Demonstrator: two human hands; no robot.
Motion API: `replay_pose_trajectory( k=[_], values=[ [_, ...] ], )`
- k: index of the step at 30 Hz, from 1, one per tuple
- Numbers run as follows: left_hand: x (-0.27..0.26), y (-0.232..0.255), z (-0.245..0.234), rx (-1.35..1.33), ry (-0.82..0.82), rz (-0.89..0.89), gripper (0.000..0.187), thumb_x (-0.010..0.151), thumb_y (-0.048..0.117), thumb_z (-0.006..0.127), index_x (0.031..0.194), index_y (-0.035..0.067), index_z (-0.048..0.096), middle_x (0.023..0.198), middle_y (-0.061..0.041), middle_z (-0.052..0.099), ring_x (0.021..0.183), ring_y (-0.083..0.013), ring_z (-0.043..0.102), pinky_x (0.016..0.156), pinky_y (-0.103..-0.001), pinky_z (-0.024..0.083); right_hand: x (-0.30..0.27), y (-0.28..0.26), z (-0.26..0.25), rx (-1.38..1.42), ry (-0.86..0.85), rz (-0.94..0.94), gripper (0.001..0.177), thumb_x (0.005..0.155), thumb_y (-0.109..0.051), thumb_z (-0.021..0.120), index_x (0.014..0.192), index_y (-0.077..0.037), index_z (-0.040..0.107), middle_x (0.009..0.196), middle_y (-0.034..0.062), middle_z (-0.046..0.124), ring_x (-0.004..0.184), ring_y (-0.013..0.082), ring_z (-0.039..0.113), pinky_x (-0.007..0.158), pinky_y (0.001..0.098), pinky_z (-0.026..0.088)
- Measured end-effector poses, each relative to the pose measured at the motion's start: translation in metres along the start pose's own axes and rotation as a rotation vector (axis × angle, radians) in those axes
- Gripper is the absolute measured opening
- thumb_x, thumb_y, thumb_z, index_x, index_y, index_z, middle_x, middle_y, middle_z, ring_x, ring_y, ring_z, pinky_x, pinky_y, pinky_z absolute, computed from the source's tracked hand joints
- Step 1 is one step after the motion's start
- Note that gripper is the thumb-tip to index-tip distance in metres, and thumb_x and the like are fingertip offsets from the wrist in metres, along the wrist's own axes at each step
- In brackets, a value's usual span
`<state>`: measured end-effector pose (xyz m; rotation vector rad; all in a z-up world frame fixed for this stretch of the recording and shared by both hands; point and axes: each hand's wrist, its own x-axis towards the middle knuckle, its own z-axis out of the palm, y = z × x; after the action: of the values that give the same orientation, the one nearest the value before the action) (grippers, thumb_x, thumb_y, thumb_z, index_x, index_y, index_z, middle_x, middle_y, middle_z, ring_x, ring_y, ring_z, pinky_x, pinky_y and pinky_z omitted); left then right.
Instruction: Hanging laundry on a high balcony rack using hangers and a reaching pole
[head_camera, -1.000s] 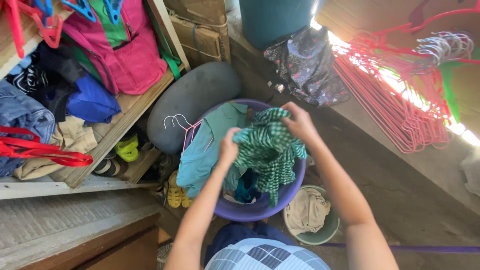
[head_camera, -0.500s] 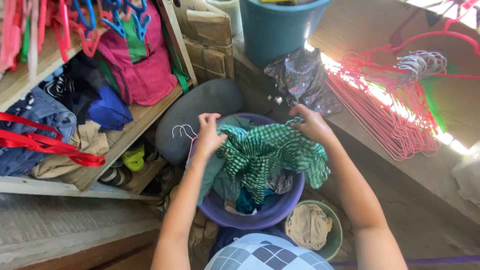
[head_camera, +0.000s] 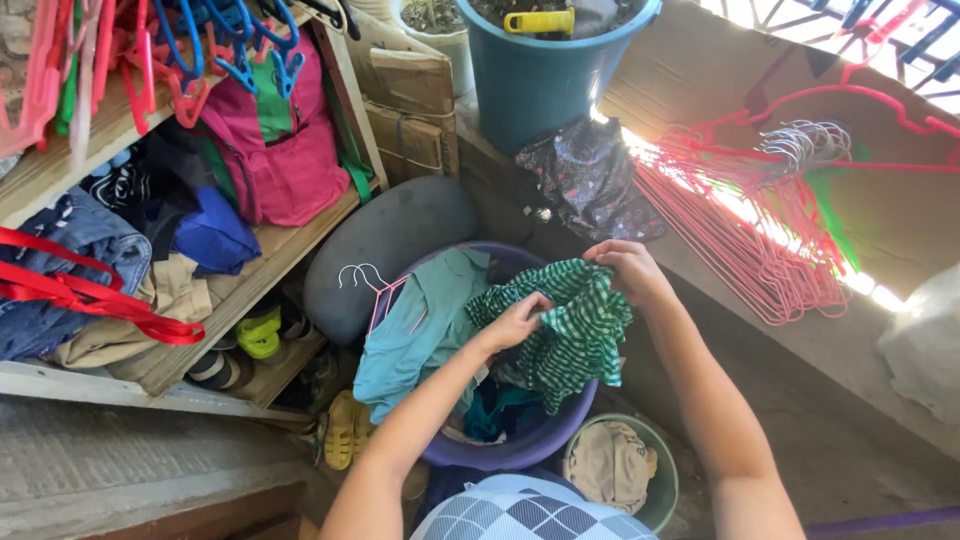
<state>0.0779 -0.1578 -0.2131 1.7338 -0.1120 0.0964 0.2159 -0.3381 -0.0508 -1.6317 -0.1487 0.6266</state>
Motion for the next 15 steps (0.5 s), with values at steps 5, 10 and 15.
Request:
replay_pose_trajectory(
  k=[5, 10, 15],
  values=[
    [0.022, -0.042, 0.028, 0.149, -0.073, -0.094, 0.039, 0.083, 0.012, 0.065, 0.122, 0.011, 0.062, 0.115, -0.021, 0.068, 0.117, -0.0415, 0.062, 0.102, -0.053, 0.049, -0.002, 0.019, 0.0, 0.179, 0.042, -0.041, 0.023, 0.083, -0.005, 0.063, 0.102, -0.002, 0.076, 0.077, 0.0075, 0.058, 0.05, 0.012, 0.06, 0.043, 0.0263, 0.055],
    [0.006, 0.02, -0.056, -0.135, 0.193, 0.074, 0.009, 0.094, 0.01, 0.068, 0.096, 0.005, 0.075, 0.09, -0.014, 0.075, 0.091, -0.02, 0.067, 0.092, -0.039, 0.053, -0.018, 0.045, -0.025, -0.393, 0.155, -0.373, 0.026, 0.081, -0.012, 0.059, 0.092, -0.017, 0.082, 0.087, 0.0061, 0.075, 0.083, 0.0162, 0.067, 0.081, 0.0329, 0.053],
    [-0.06, 0.06, -0.112, 0.467, -0.143, -0.123, 0.035, 0.088, 0.031, 0.072, 0.07, 0.001, 0.069, 0.064, -0.017, 0.066, 0.065, -0.0321, 0.059, 0.068, -0.046, 0.047, -0.084, 0.12, 0.062, -1.258, -0.314, 0.186, 0.076, 0.088, -0.072, 0.047, 0.095, -0.004, 0.081, 0.102, 0.0207, 0.078, 0.108, 0.0437, 0.072, 0.09, 0.0552, 0.057]
  ],
)
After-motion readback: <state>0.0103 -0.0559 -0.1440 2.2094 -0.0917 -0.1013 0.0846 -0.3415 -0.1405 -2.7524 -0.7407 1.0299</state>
